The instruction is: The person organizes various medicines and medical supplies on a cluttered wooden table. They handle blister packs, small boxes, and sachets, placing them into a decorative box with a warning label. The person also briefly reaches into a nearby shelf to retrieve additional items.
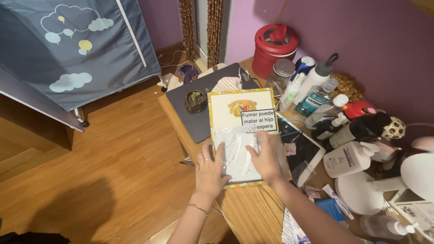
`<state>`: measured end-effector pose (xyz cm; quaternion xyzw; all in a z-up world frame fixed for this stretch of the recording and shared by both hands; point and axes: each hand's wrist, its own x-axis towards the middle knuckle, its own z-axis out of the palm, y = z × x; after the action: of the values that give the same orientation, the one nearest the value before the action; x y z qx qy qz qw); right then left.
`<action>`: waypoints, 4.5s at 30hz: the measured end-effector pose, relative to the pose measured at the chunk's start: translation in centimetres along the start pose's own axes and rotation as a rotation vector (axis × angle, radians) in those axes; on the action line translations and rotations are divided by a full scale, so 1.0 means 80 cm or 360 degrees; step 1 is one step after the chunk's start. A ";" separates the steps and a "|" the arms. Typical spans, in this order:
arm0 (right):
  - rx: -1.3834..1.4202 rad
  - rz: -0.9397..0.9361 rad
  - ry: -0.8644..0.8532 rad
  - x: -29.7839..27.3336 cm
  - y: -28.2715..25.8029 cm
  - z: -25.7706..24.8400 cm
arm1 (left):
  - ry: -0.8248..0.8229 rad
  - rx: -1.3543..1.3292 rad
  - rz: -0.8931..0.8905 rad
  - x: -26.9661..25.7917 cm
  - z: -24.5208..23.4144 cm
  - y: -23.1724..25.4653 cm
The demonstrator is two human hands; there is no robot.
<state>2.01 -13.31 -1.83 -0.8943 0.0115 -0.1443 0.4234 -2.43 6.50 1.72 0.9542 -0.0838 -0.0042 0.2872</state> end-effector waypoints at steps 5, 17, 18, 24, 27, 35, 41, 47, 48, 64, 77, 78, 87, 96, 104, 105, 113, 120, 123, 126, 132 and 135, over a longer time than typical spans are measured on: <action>0.0636 0.0513 -0.0319 0.005 0.028 0.005 | 0.0055 -0.0073 0.0089 0.002 -0.001 0.003; 0.1013 0.0221 -0.0687 -0.003 0.005 -0.029 | 0.0317 -0.0282 0.0364 0.005 -0.001 -0.002; 0.1051 0.0178 -0.0739 -0.008 -0.001 -0.039 | 0.0383 -0.0312 0.0439 0.005 -0.004 -0.004; 0.1067 0.0163 -0.0766 -0.007 -0.018 -0.050 | 0.0529 -0.0516 0.0560 0.012 -0.024 -0.011; 0.0888 0.0246 -0.0626 -0.001 -0.027 -0.043 | 0.0536 -0.0383 0.0459 0.021 -0.025 -0.011; 0.0160 -0.0034 -0.0335 0.015 -0.031 -0.025 | 0.0593 0.0159 0.0638 0.043 -0.006 -0.021; 0.0056 -0.0036 -0.0215 0.007 -0.024 -0.014 | 0.0573 0.0104 0.0749 0.046 -0.002 -0.029; 0.0056 -0.0337 -0.0044 0.004 -0.029 -0.010 | 0.0564 0.0100 0.0873 0.050 -0.001 -0.037; 0.0050 -0.0157 -0.0093 0.003 -0.033 -0.008 | 0.0560 0.0115 0.0880 0.052 -0.001 -0.038; 0.0350 0.0379 -0.0325 -0.001 0.050 -0.015 | 0.0494 0.0065 0.0783 0.059 0.012 -0.038; 0.0712 0.0541 -0.1215 -0.007 0.060 -0.015 | 0.0559 -0.0027 0.0705 0.054 0.018 -0.039; 0.0769 0.0727 -0.1205 -0.011 0.055 -0.019 | 0.0553 -0.0062 0.0700 0.052 0.016 -0.040; 0.0489 0.0504 -0.1171 -0.012 0.074 -0.002 | 0.0567 0.0110 0.0904 0.062 0.014 -0.041; -0.0354 0.0493 -0.1131 0.027 0.017 -0.035 | 0.0430 0.0537 0.1002 0.077 0.017 -0.039; -0.0362 -0.0460 -0.0380 0.011 -0.033 -0.044 | 0.0256 0.0686 0.0919 0.076 0.014 -0.037; -0.0325 -0.0465 -0.0403 0.006 -0.033 -0.042 | 0.0211 0.0691 0.0894 0.075 0.013 -0.037; -0.0144 -0.0253 -0.0384 -0.007 0.011 -0.006 | 0.0301 -0.0380 0.0804 0.031 0.001 -0.047; 0.0087 0.0125 -0.0480 -0.007 0.047 0.011 | 0.0435 -0.0416 0.0240 0.007 0.001 -0.018; 0.0471 0.0548 -0.0454 -0.004 0.051 0.003 | 0.0459 -0.0330 0.0225 0.007 -0.001 -0.017; 0.0887 0.0677 -0.0406 -0.007 0.043 -0.019 | 0.0548 -0.0371 0.0244 0.006 0.002 -0.016; 0.1359 0.0818 -0.0254 0.007 0.011 -0.074 | 0.0527 -0.0730 0.0315 0.003 -0.008 -0.020; 0.1162 0.0500 -0.0329 0.026 -0.010 -0.111 | 0.0688 -0.0982 0.0229 0.014 -0.018 -0.017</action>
<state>1.52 -19.79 4.61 -0.6824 0.0534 0.0183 0.7288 -1.02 8.19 2.20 0.7934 -0.0829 0.1924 0.5716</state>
